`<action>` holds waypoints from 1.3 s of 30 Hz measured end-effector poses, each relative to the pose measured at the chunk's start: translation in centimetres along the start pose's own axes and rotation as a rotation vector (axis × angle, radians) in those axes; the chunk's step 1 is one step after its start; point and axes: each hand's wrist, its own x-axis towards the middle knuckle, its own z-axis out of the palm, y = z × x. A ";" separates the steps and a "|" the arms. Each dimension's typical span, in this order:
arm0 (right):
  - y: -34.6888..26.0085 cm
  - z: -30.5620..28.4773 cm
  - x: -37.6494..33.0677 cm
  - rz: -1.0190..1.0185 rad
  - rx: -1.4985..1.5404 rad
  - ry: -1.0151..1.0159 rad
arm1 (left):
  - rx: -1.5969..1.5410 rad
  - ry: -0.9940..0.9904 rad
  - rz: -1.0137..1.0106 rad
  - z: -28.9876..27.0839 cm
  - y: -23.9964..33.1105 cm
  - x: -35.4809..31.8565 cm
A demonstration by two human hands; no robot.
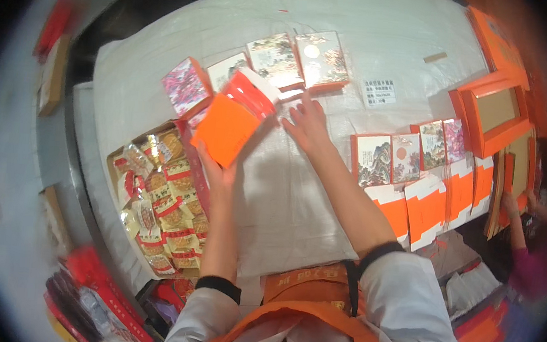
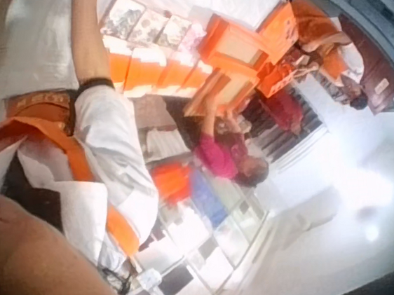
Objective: The person folds flat orange cardboard pieces into small boxes, inserts individually wrapped snack items, and closes the boxes. Completed boxes are placed on the table. The person repeats this process continuously.
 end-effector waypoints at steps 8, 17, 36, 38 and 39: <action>2.9 -4.7 -16.5 -0.321 -0.454 -0.326 | -0.060 -0.064 -0.163 -0.1 -1.0 -14.0; 3.5 -7.1 -30.8 -1.220 -0.449 -0.263 | -0.109 -0.433 -0.306 3.1 0.6 -28.3; -4.2 -19.7 -46.1 -0.577 -1.183 -0.798 | 1.021 -0.931 -0.515 -1.8 4.0 -43.4; -3.7 -20.4 -46.3 -0.487 -1.170 -0.769 | 0.841 -0.825 -0.391 -1.0 4.3 -44.0; -3.3 -20.7 -46.3 -0.398 -1.182 -0.745 | 0.875 -0.867 -0.279 -0.4 4.1 -44.0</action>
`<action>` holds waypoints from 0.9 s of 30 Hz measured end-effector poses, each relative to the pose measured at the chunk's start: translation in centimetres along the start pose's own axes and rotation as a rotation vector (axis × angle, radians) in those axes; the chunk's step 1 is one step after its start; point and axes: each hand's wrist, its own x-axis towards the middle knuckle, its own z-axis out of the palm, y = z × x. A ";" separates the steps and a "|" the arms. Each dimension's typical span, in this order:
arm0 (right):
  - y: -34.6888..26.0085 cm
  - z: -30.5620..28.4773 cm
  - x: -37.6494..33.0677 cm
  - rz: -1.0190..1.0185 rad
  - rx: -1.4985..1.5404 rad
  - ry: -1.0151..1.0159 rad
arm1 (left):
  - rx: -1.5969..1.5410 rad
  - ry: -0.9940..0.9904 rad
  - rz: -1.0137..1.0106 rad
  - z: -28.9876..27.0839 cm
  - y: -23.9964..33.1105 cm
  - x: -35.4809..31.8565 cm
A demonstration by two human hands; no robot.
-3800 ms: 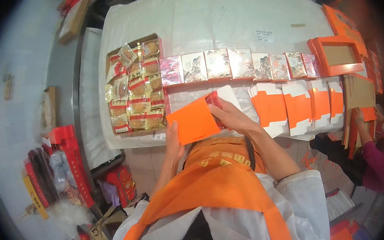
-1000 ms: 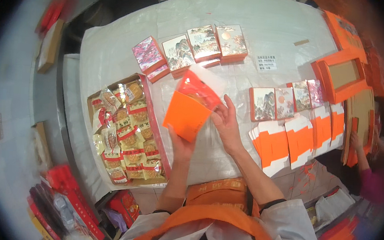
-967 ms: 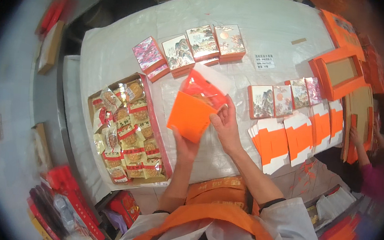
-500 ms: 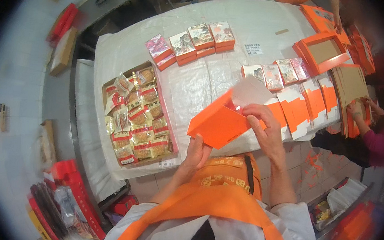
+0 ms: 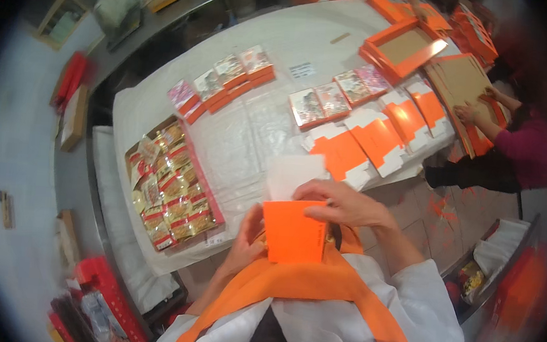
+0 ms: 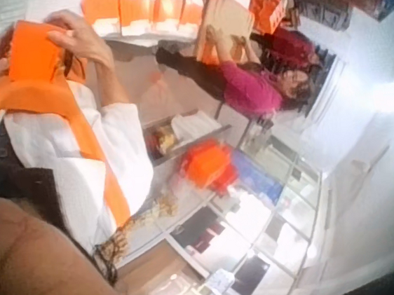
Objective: The person folds flat orange cardboard pieces into small boxes, inserts individually wrapped snack items, and closes the boxes. Completed boxes are placed on the table. The person repeats this process continuously.
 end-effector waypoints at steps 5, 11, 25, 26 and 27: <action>1.8 -0.5 -0.7 -0.119 -0.006 0.022 | 0.168 0.181 0.147 2.1 1.4 4.6; 3.4 -0.7 -1.2 -0.123 0.370 0.121 | -0.066 0.215 -0.061 2.4 3.1 8.2; 8.0 4.5 0.4 -0.477 0.279 0.676 | 0.301 0.250 0.220 2.8 3.5 5.4; 7.8 4.6 0.6 -0.466 0.373 0.650 | 0.254 0.276 0.205 3.0 3.4 5.1; 7.5 4.9 0.8 -0.442 0.503 0.638 | 0.209 0.328 0.273 3.7 3.1 5.1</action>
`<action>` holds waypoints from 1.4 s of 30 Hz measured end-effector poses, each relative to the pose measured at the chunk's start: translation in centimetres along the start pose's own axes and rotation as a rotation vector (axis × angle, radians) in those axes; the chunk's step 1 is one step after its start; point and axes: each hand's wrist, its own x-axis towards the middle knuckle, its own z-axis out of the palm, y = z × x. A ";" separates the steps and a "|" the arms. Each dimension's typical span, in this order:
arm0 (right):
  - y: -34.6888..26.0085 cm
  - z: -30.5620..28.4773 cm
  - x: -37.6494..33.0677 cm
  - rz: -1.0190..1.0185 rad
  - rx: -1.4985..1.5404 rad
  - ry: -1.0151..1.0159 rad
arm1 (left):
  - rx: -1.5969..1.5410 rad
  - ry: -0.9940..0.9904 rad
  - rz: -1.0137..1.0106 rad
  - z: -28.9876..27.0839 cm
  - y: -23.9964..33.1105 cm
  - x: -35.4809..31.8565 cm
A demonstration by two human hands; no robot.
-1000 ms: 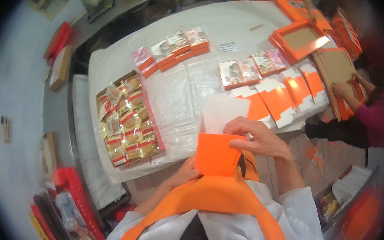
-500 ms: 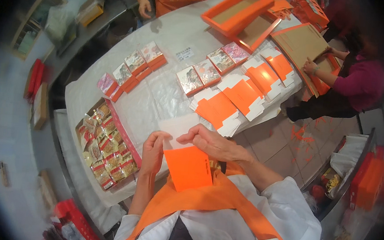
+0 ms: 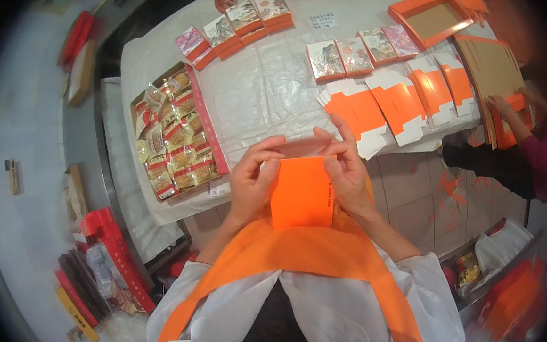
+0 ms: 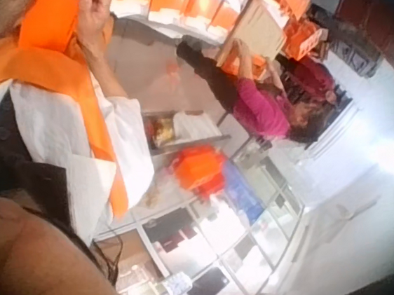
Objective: The person folds flat orange cardboard pieces into small boxes, inserts individually wrapped snack items, and closes the boxes. Completed boxes are placed on the table. The person repeats this process continuously.
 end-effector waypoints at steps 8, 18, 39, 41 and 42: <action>-2.2 1.0 0.8 0.152 0.004 -0.180 | -0.049 0.081 0.057 0.0 0.1 0.1; -3.2 1.7 1.9 0.161 0.018 -0.048 | 0.095 0.000 -0.047 0.1 2.2 1.5; -1.7 0.1 1.4 0.183 -0.080 -0.131 | 0.092 -0.076 0.163 -0.7 -0.7 1.2; -1.6 0.0 1.0 0.157 -0.113 -0.136 | 0.102 -0.068 0.175 -0.6 -1.0 1.0; -1.5 0.1 0.8 0.114 -0.108 -0.129 | 0.104 -0.057 0.190 -0.5 -1.2 0.8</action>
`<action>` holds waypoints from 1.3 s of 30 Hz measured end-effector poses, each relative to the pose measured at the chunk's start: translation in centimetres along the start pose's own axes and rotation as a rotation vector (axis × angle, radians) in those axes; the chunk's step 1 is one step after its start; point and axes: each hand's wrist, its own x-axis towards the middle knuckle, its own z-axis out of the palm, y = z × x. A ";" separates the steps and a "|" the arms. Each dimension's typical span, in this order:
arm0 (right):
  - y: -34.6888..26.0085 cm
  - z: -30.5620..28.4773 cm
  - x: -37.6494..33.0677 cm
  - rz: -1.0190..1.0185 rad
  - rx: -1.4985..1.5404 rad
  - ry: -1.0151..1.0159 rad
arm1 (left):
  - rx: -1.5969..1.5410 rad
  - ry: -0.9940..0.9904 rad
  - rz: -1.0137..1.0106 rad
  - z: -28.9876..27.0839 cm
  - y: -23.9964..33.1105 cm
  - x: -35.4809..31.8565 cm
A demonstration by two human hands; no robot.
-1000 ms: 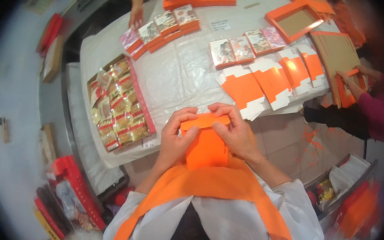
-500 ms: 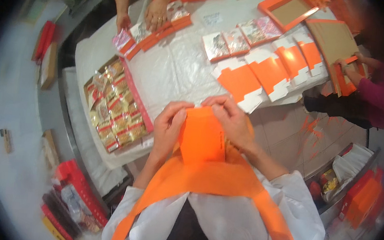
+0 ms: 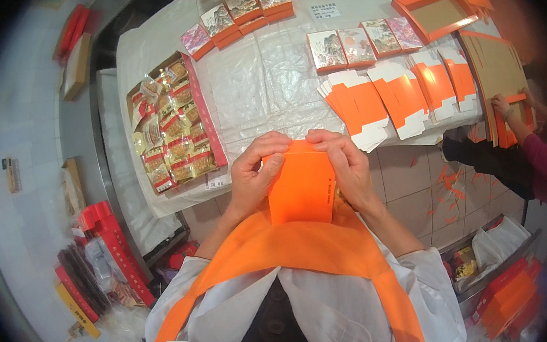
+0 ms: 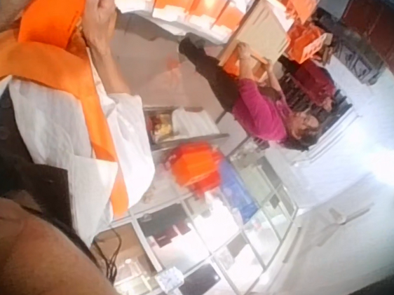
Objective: The person folds flat orange cardboard pieces into small boxes, inserts individually wrapped snack items, and closes the boxes. Completed boxes are placed on the table. The person repeats this process continuously.
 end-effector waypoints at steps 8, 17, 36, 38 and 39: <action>-0.6 0.9 1.3 0.098 -0.127 -0.151 | -0.095 0.012 -0.323 -1.8 0.6 1.3; 1.0 2.1 6.1 0.152 0.434 0.068 | -0.815 0.129 -0.726 -1.3 -0.5 -0.9; 6.2 0.0 5.4 0.560 0.317 0.056 | -0.574 0.430 -0.682 -1.4 -8.8 2.4; 7.2 -0.1 5.0 0.565 0.074 0.035 | -0.493 0.416 -0.663 -1.4 -10.2 3.4; 7.7 -0.2 4.7 0.567 -0.044 0.010 | -0.475 0.395 -0.657 -1.2 -10.9 3.8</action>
